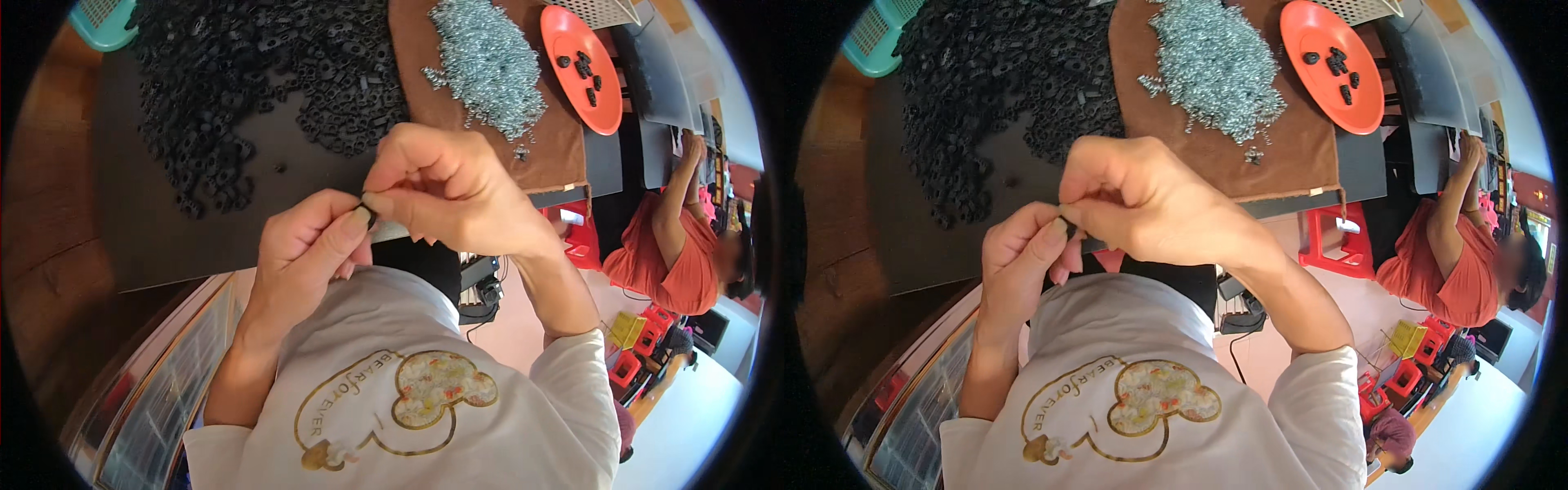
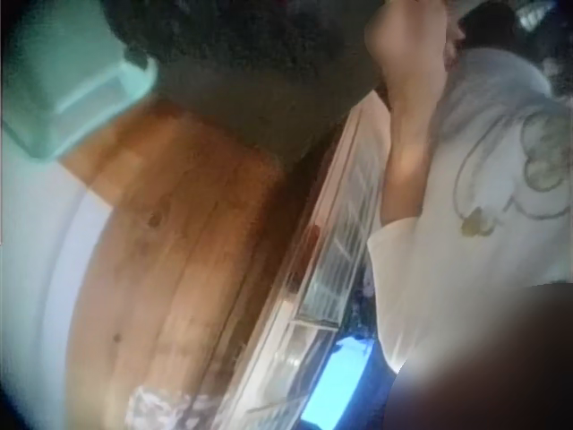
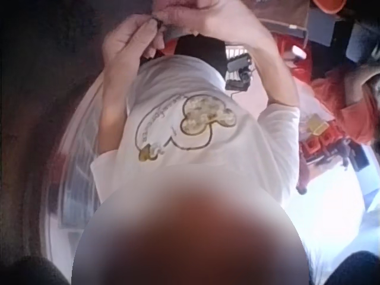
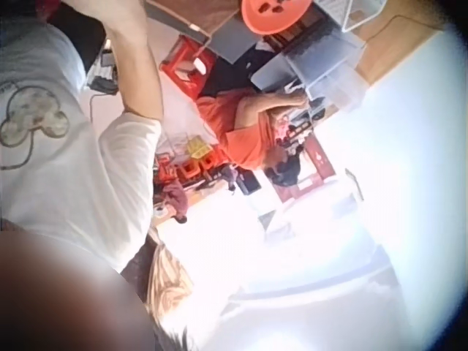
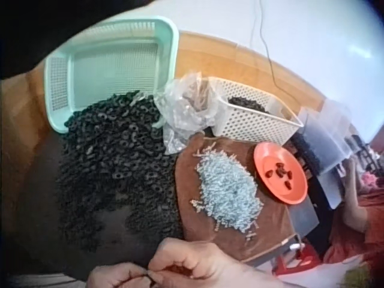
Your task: Manually inserting small light-green beads into black plastic ring settings at a workbench.
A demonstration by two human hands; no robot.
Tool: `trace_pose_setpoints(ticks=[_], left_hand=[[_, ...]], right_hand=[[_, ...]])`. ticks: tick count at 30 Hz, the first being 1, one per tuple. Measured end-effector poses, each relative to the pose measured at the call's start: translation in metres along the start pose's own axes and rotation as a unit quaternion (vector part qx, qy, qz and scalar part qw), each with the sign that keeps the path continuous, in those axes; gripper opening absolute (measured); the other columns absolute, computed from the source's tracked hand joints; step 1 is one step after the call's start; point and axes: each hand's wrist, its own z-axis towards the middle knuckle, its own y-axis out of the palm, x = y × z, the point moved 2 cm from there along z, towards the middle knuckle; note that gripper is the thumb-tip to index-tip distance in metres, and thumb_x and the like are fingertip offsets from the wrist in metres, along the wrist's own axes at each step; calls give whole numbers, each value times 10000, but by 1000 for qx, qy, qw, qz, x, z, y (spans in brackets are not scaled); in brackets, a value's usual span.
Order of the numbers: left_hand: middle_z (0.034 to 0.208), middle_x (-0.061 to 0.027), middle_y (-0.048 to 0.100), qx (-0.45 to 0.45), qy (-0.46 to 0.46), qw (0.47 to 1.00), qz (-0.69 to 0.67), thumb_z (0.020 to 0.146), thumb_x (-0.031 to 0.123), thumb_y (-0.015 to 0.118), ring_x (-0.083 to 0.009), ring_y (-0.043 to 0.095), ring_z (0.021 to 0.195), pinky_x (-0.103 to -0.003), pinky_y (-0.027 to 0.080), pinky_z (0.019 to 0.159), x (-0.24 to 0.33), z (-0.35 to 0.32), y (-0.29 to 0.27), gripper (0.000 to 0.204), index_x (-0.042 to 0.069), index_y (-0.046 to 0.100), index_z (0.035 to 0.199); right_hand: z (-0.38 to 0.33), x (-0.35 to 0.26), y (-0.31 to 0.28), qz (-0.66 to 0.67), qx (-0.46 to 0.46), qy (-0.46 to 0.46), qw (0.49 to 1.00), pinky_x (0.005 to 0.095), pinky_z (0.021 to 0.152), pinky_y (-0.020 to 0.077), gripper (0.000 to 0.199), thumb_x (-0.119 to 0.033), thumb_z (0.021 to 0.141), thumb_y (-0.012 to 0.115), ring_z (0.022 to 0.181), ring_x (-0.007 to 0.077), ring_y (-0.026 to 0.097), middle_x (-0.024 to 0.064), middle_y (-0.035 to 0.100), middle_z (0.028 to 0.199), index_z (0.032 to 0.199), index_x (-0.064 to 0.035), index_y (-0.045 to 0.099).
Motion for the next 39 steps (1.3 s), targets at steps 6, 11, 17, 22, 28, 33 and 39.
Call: trace_pose_setpoints(ticks=[6, 11, 17, 22, 28, 33, 39], left_hand=[[710, -20, 623, 9, 5, 998, -58, 979, 196, 564, -39, 494, 569, -178, 403, 521, -1, 2, -5, 200, 14, 626, 924], [719, -29, 635, 50, 11, 994, -94, 981, 209, 562, -48, 518, 578, -182, 416, 525, -1, 5, 3, 215, 15, 625, 915], [737, -30, 649, 18, 6, 997, -78, 979, 226, 561, -52, 546, 600, -188, 443, 547, -4, 4, 2, 228, 15, 626, 923], [764, -34, 665, -23, -3, 996, -81, 976, 222, 555, -57, 566, 615, -189, 460, 563, -5, 4, -2, 234, 10, 631, 915], [766, -27, 665, -36, 23, 997, -65, 968, 186, 565, -47, 548, 610, -193, 459, 561, -5, 2, -1, 212, 4, 641, 890], [736, -14, 642, -16, 26, 998, -50, 961, 170, 579, -42, 528, 601, -188, 440, 549, -5, 2, 2, 194, 5, 637, 876], [698, 4, 605, -11, 32, 998, -61, 961, 161, 581, -38, 519, 598, -183, 427, 543, -5, 2, 3, 191, 2, 635, 870]], right_hand=[[4, 8, -2, -117, 21, -59, 991, 263, 506, 470, 81, -70, 897, 626, 607, 124, 588, 62, 622, 774, 925, 5, 614], [-1, 0, 4, -422, 63, -291, 857, 385, 520, 484, 197, -216, 809, 685, 615, 277, 578, 85, 502, 716, 831, -35, 611], [-3, -11, 1, -562, 31, -324, 761, 365, 473, 468, 333, -286, 772, 711, 596, 244, 591, 74, 481, 695, 696, -42, 498], [0, -10, 1, -558, 6, -345, 755, 359, 462, 457, 379, -338, 720, 734, 583, 236, 585, 70, 468, 688, 684, -50, 489], [0, -7, 4, -548, 8, -354, 758, 366, 463, 455, 381, -331, 687, 743, 580, 245, 582, 75, 470, 687, 679, -49, 486], [-1, -1, 4, -529, 34, -347, 774, 372, 464, 458, 372, -322, 693, 740, 581, 248, 587, 82, 484, 692, 689, -49, 487], [-3, 0, 3, -543, 44, -359, 758, 358, 464, 464, 374, -327, 689, 740, 565, 242, 583, 75, 487, 689, 682, -55, 485]])
